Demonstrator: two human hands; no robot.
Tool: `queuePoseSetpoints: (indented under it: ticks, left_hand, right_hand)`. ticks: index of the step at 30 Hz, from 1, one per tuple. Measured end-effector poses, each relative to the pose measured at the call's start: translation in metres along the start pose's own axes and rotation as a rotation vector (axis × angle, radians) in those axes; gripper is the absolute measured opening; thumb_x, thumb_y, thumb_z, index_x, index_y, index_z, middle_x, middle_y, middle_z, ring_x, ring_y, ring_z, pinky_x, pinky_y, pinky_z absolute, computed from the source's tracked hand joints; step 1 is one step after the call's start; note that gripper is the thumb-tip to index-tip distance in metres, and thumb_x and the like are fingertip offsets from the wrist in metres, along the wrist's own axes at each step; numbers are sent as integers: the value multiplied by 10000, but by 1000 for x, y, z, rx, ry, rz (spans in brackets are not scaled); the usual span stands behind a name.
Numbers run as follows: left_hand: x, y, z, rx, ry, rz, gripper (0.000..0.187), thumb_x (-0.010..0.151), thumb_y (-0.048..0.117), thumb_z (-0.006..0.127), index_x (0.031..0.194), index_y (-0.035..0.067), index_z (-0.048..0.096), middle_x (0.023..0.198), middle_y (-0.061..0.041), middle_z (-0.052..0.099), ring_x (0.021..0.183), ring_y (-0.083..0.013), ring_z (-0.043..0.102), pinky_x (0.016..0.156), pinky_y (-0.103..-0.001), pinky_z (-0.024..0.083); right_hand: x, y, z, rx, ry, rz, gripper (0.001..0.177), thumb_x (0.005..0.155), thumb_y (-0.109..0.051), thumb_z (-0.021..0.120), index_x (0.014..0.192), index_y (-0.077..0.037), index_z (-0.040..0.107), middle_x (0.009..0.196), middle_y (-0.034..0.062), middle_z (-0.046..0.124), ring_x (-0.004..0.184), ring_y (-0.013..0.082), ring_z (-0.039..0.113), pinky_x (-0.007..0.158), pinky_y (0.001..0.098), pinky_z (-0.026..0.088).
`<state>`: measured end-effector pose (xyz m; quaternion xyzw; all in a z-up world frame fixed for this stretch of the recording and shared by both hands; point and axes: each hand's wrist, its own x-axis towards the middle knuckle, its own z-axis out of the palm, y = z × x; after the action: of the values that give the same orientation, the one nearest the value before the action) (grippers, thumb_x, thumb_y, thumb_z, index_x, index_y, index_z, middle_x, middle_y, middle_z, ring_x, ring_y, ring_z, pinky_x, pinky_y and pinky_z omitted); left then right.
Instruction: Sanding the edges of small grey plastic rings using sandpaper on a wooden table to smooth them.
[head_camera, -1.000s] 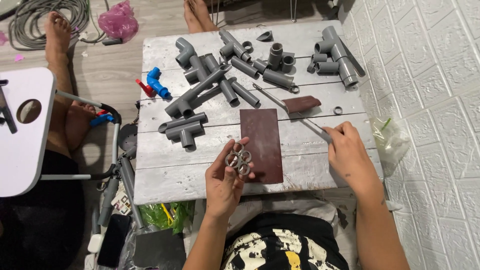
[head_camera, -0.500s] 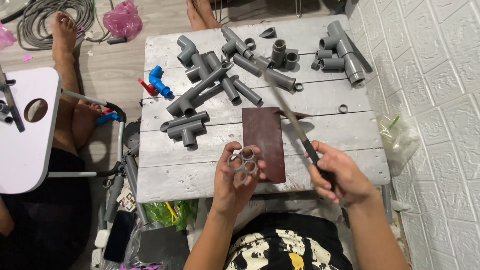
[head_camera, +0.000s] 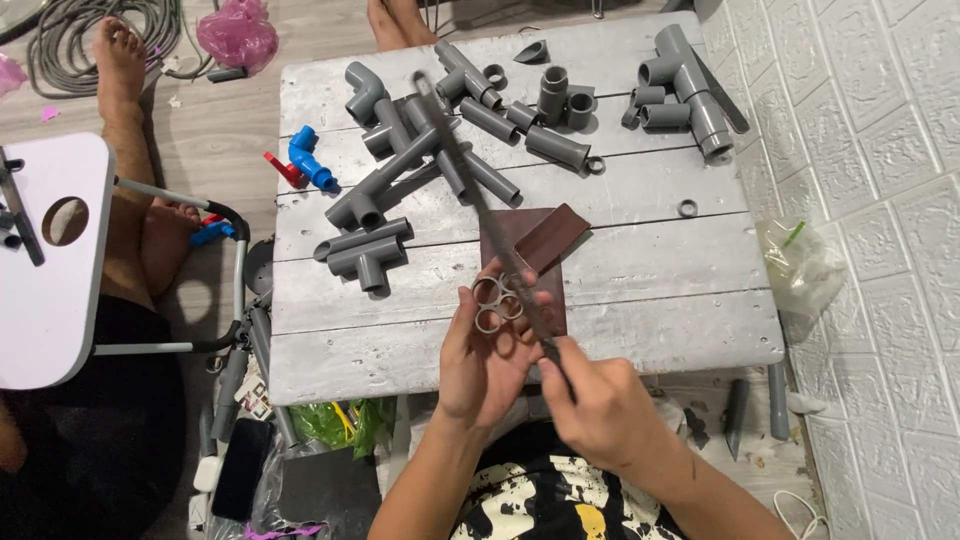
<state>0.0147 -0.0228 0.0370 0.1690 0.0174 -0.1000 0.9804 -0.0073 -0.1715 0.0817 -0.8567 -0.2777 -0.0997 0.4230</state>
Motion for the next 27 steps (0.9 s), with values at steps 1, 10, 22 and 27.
queuePoseSetpoints:
  ticks: [1,10,22,27]
  left_hand:
    - [0,-1,2,1,0,-4,528,1091,440,407,1497,104,440,1305,-174,605,1132,-268,662,755,-342,599]
    - [2,-4,21,239,56,143,485,1082,396,334,1370,42,499,1183,-159,600,1026,-236,644,797,-343,553]
    - [7,-5,25,476,112,322,502,1078,336,249,1235,-35,549,1063,-157,569,907,-206,597,878,-358,492]
    - [5,-4,21,461,88,380,511,1098,336,247,1249,-45,551,1085,-161,568,915,-221,598,886,-371,483]
  right_hand:
    - [0,-2,0,-1,2,3,179,850,35,611,1012,110,616,451,42,598,238,116,487,230,280,364]
    - [4,-14,6,-64,-30,8,159,853,21,611,998,84,605,448,39,580,248,134,477,273,291,378]
    - [1,-19,11,-111,-63,13,105,858,8,601,955,49,594,441,37,545,257,153,423,308,303,371]
    - [-3,-17,15,-111,-70,18,155,848,14,621,990,72,594,456,45,570,271,168,483,314,318,384]
